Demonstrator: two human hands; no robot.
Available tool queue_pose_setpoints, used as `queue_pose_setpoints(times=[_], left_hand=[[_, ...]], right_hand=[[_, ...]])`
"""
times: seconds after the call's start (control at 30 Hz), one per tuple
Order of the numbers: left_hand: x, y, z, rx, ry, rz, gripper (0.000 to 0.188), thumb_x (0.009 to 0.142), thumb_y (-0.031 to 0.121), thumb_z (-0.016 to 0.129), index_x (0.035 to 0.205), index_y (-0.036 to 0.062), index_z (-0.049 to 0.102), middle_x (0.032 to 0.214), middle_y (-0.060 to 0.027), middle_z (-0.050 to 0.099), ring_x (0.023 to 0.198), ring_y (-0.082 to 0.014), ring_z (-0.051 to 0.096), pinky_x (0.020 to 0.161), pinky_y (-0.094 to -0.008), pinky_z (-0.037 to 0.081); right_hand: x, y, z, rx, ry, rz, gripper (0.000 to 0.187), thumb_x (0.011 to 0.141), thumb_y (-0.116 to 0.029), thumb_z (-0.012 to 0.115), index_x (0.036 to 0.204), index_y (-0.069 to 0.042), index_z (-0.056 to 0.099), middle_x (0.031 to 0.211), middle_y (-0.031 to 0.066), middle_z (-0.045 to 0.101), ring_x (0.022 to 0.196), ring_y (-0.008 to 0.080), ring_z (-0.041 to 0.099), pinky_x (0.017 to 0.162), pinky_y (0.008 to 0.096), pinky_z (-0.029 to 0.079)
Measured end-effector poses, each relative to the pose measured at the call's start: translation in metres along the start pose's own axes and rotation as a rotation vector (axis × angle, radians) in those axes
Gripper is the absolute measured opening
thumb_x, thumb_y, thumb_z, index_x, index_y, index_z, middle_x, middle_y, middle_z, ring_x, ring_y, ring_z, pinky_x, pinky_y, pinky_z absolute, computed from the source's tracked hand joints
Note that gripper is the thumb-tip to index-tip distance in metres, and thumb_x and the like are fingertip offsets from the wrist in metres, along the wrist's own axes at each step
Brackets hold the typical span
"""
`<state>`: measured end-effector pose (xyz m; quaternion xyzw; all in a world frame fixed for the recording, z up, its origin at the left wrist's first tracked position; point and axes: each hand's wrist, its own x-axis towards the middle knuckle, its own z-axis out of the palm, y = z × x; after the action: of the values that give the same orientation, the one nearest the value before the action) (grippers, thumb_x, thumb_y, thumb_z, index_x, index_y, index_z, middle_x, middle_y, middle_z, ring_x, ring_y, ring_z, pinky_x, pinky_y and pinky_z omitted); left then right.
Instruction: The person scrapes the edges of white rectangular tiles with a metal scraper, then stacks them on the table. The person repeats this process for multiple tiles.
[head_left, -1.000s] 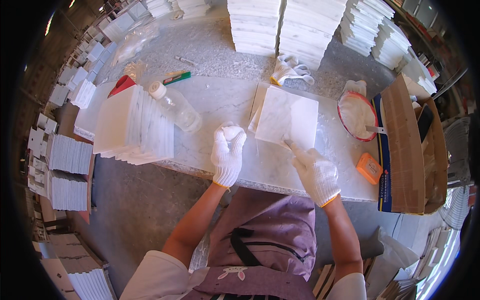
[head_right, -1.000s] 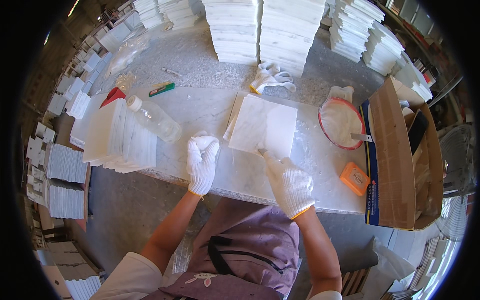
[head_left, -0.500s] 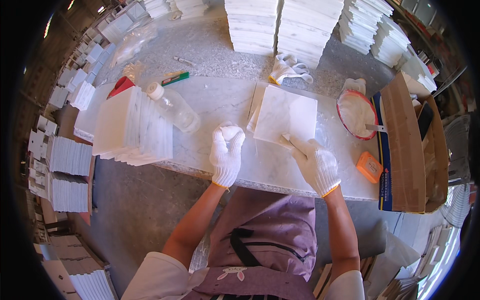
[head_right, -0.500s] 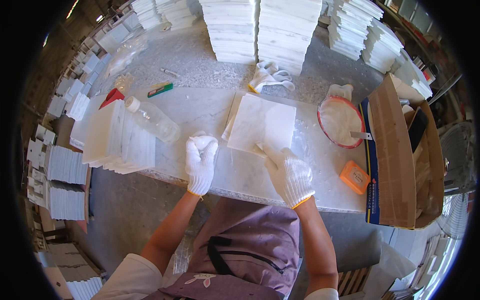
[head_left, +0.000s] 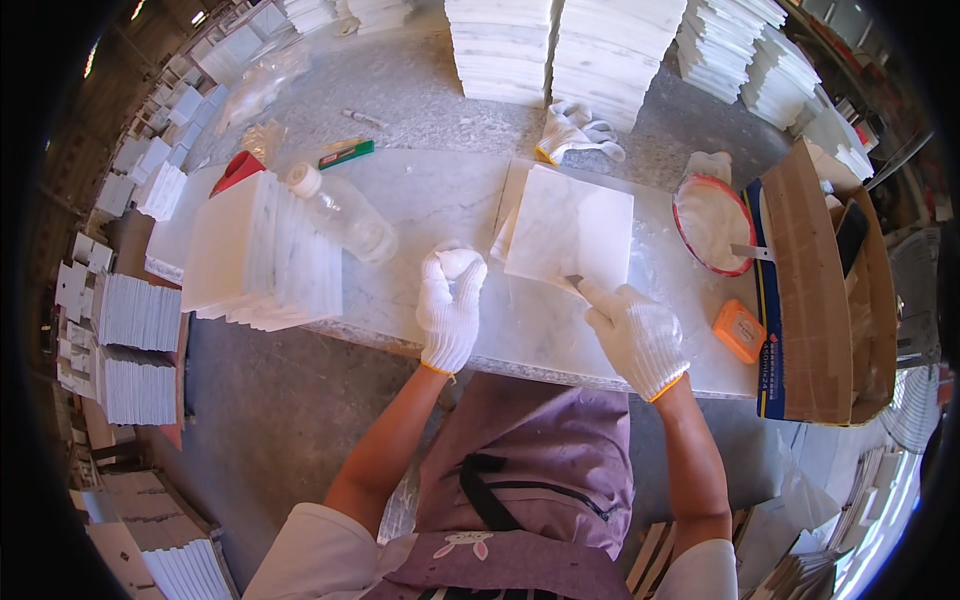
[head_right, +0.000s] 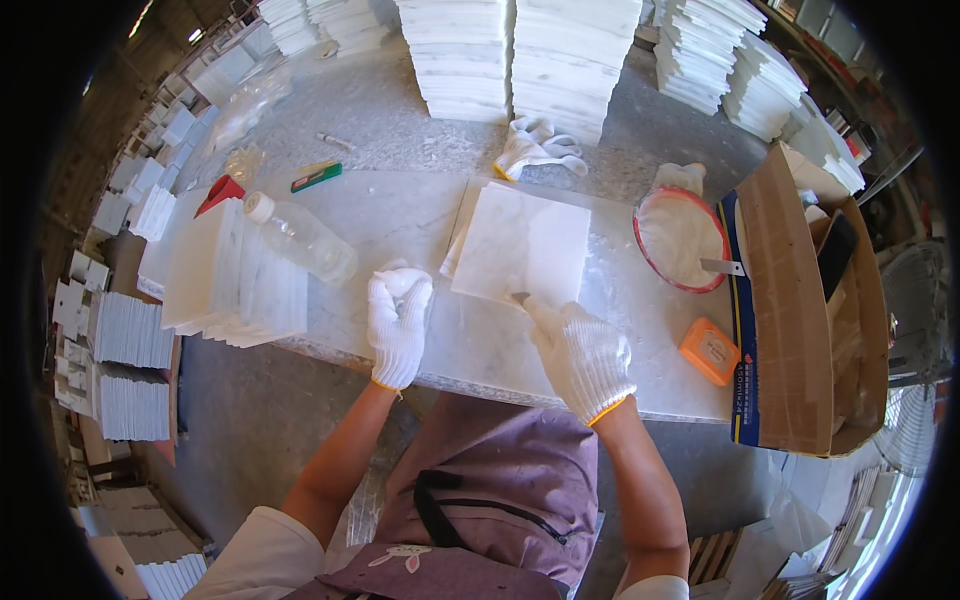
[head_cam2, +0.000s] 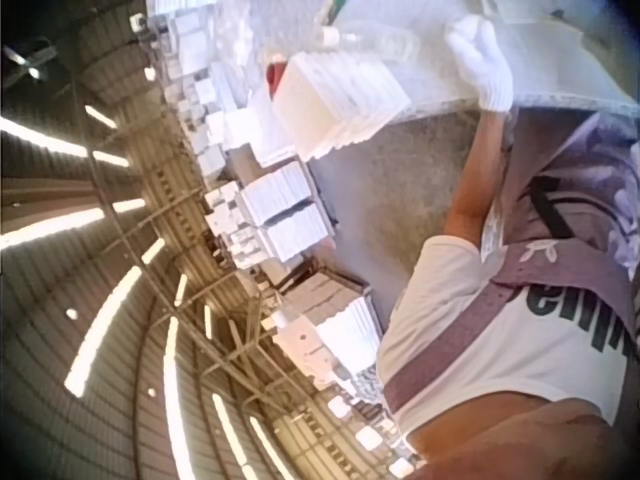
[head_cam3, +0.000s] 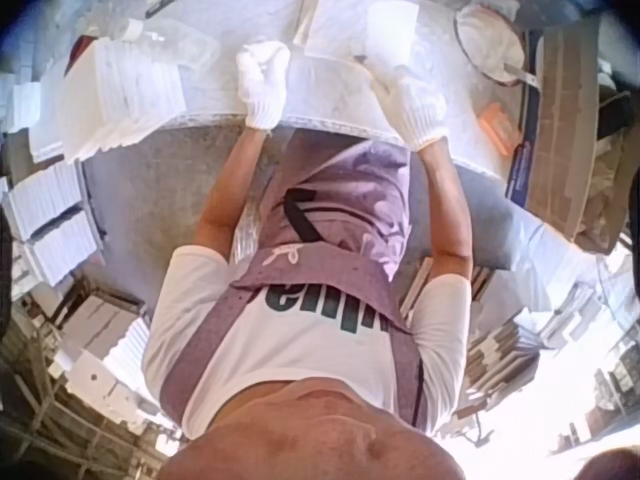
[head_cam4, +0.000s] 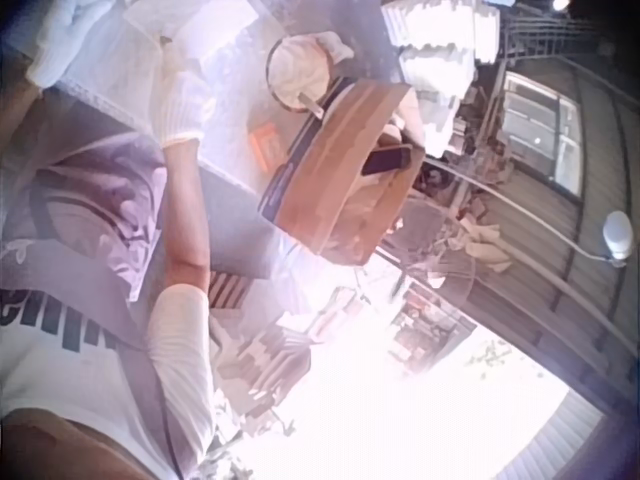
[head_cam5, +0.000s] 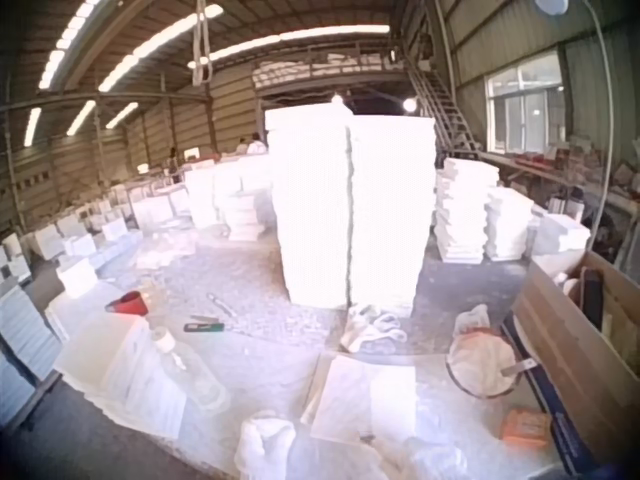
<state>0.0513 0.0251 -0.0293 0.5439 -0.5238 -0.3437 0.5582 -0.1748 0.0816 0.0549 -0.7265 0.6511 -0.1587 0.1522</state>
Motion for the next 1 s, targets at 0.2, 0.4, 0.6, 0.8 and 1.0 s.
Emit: queue_pose_setpoints(times=[0.2,0.4,0.6,0.8,1.0], left_hand=[[0.001,-0.008,0.000,-0.010,0.010,0.027,0.030,0.092,0.015,0.069,0.115,0.0025,0.054,0.117,-0.0085,0.059,0.103,-0.0162,0.057,0.093,-0.0307,0.046],[0.001,-0.002,0.003,-0.056,0.014,0.037,0.026,0.092,0.015,0.068,0.112,0.0023,0.056,0.116,-0.0082,0.060,0.100,-0.0148,0.057,0.092,-0.0302,0.046],[0.000,-0.003,0.002,-0.035,0.011,0.041,0.024,0.093,0.014,0.067,0.110,0.0025,0.056,0.116,-0.0086,0.059,0.095,-0.0134,0.057,0.087,-0.0291,0.048],[0.000,-0.002,0.002,-0.016,0.002,0.015,0.023,0.093,0.014,0.067,0.110,0.0027,0.057,0.117,-0.0094,0.059,0.100,-0.0154,0.057,0.090,-0.0303,0.047],[0.001,-0.008,0.001,0.038,0.014,0.128,0.022,0.093,0.012,0.066,0.111,0.0024,0.058,0.115,-0.0107,0.061,0.105,-0.0193,0.058,0.095,-0.0312,0.045]], right_hand=[[0.010,-0.002,-0.003,0.110,0.111,-0.002,0.032,0.091,-0.021,0.060,0.122,-0.019,0.067,0.081,0.0203,0.061,0.076,0.0377,0.064,0.069,0.0452,0.050],[0.013,-0.002,-0.001,0.004,0.010,-0.038,0.034,0.091,-0.021,0.060,0.124,-0.019,0.066,0.082,0.0197,0.062,0.075,0.0381,0.063,0.067,0.0461,0.051],[0.000,-0.002,-0.006,-0.004,-0.006,-0.049,0.036,0.090,-0.020,0.061,0.126,-0.020,0.065,0.083,0.0184,0.062,0.074,0.0374,0.063,0.068,0.0457,0.051],[0.013,0.002,0.012,0.085,0.167,-0.028,0.037,0.090,-0.020,0.063,0.127,-0.020,0.065,0.082,0.0165,0.062,0.072,0.0354,0.063,0.066,0.0442,0.051],[0.000,0.000,0.013,-0.094,0.060,-0.051,0.037,0.090,-0.020,0.063,0.127,-0.019,0.064,0.080,0.0162,0.061,0.070,0.0342,0.063,0.062,0.0436,0.051]])
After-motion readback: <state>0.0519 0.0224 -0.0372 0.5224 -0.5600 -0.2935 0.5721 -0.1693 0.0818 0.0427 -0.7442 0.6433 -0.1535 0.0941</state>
